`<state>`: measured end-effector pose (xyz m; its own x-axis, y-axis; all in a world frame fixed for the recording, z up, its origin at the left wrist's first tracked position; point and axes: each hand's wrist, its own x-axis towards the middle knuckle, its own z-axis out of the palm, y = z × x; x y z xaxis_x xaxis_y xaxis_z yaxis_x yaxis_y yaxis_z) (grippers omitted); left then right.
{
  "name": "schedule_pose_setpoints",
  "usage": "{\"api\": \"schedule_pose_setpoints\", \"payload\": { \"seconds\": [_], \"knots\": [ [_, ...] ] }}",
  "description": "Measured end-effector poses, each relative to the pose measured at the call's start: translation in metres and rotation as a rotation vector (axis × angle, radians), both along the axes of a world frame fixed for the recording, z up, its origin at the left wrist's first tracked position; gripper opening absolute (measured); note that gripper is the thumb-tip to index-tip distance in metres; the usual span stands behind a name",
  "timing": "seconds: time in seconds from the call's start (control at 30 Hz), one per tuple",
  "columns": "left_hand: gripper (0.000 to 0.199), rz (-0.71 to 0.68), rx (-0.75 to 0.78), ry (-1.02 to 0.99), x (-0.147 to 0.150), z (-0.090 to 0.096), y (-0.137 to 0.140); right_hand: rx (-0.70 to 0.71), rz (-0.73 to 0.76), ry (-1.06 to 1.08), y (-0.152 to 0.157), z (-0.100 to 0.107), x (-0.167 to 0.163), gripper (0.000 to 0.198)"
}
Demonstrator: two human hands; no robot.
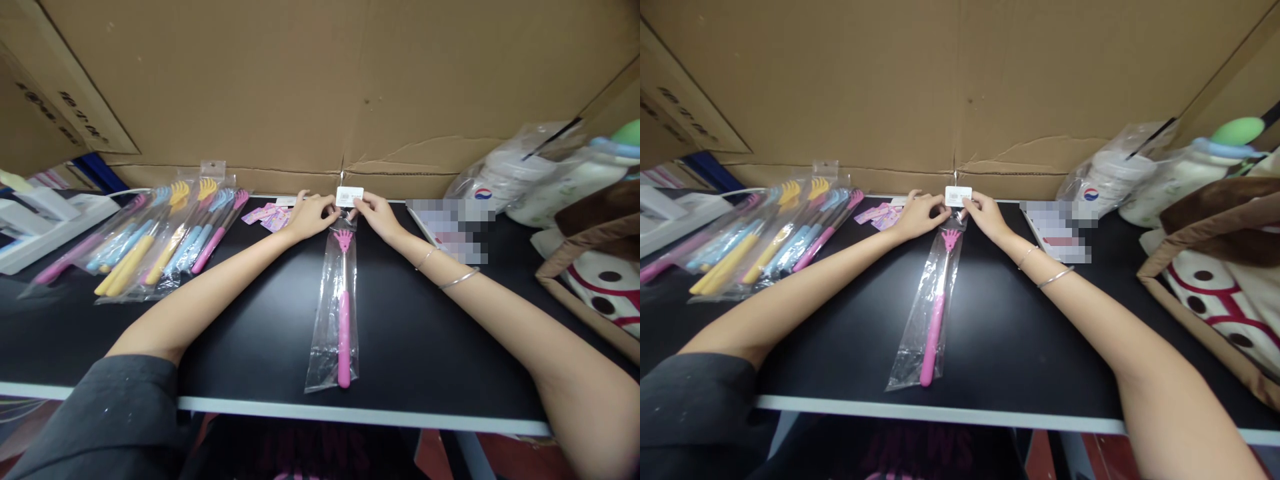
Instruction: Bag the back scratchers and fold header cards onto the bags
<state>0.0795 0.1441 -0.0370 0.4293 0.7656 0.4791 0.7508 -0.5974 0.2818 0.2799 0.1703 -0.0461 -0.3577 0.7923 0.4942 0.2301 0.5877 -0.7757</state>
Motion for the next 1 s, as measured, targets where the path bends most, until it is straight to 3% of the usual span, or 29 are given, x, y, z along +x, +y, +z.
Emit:
{"api": "schedule_pose_setpoints", "payload": {
  "seconds": [0.33, 0.67, 1.0],
  "knots": [
    [0.01, -0.065, -0.018, -0.093, -0.001, 0.001, -0.002, 0.032, -0.143, 0.021, 0.006, -0.004, 0.005, 0.04],
    [0.013, -0.019, -0.012, -0.117, 0.0, 0.002, -0.004, 0.056, -0.239, -0.064, 0.014, -0.011, 0.008, 0.022],
    [0.013, -0.026, -0.04, -0.138, 0.0, 0.003, -0.004, 0.065, -0.21, -0.14, 0.015, -0.01, 0.008, 0.011]
  ]
}}
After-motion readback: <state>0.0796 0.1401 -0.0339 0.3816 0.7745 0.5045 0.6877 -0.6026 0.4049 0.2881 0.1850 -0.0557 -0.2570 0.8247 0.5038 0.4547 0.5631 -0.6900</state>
